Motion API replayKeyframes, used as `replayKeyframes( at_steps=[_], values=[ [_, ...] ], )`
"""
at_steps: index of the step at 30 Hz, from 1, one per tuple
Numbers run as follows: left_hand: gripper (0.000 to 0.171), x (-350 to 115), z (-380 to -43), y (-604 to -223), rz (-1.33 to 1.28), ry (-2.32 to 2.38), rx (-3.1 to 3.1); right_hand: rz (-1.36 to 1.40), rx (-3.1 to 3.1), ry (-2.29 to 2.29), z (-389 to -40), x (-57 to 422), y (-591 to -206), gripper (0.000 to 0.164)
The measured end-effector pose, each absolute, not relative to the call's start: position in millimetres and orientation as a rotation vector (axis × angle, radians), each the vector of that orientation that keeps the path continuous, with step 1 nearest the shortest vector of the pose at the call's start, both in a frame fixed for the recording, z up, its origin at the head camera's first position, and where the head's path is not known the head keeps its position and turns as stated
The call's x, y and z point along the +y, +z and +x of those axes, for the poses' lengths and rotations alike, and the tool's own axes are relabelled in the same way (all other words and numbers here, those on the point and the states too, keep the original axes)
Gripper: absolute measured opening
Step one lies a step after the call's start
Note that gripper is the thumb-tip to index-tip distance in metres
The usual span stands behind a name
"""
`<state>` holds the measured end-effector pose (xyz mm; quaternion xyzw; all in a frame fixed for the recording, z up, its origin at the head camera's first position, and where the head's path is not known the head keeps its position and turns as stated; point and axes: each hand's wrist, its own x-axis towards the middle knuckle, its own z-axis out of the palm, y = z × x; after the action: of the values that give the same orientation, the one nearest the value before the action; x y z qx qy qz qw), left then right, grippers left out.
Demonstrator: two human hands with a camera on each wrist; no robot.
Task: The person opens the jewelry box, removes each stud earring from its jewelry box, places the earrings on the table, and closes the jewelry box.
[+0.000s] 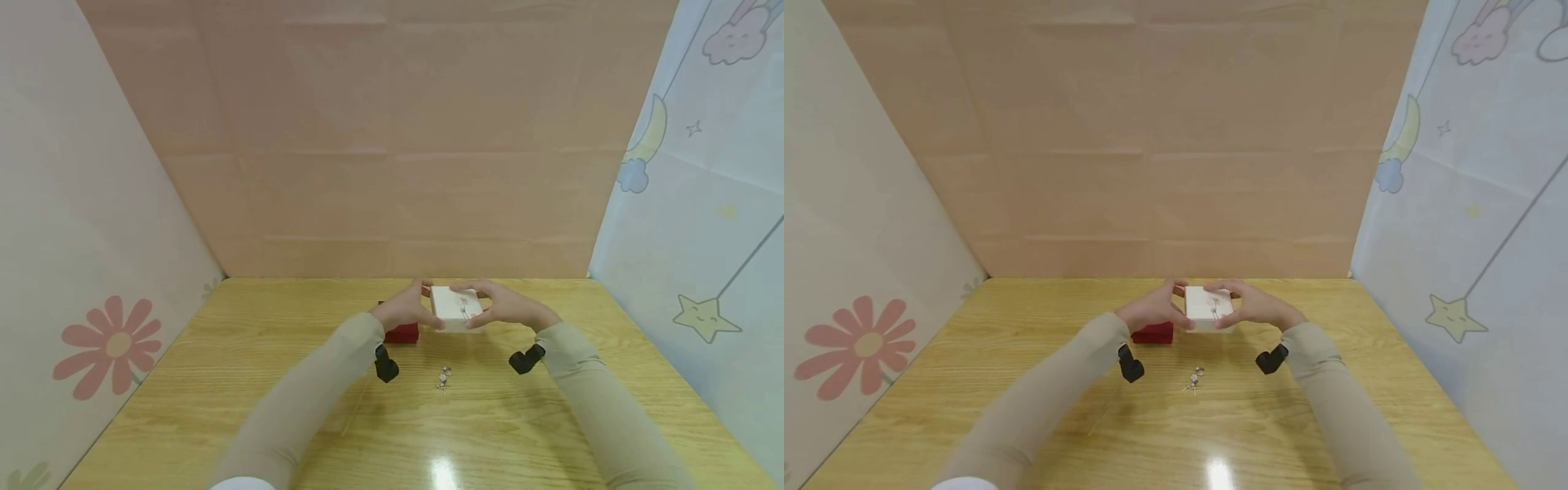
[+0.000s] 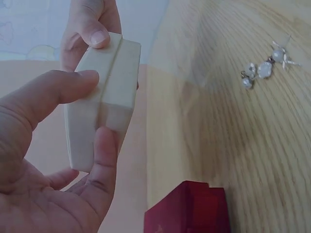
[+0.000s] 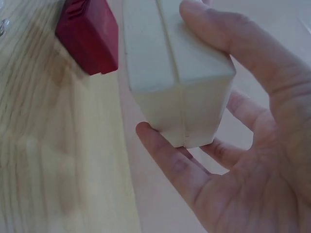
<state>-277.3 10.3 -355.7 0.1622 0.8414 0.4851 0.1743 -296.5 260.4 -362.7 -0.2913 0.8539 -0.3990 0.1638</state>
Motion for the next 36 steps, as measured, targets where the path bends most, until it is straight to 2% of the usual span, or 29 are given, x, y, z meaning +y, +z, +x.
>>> replayKeyframes(
  at_steps=[6,17,31,36],
  values=[
    [0.084,16.2,-284.7,-368.0,0.441,1.282,2.436,-0.843,2.392,-1.155,-306.3,261.2,-380.5,0.081],
    [0.083,24.6,-292.4,-377.9,0.432,0.985,2.592,-0.826,2.383,-1.122,-315.0,260.2,-404.0,0.082],
    [0.076,34.7,-291.5,-384.5,0.417,0.592,2.757,-0.785,2.371,-1.103,-316.4,257.0,-414.0,0.084],
    [0.079,35.8,-291.5,-385.6,0.403,0.552,2.776,-0.775,2.368,-1.098,-314.6,256.9,-412.7,0.083]
  ],
)
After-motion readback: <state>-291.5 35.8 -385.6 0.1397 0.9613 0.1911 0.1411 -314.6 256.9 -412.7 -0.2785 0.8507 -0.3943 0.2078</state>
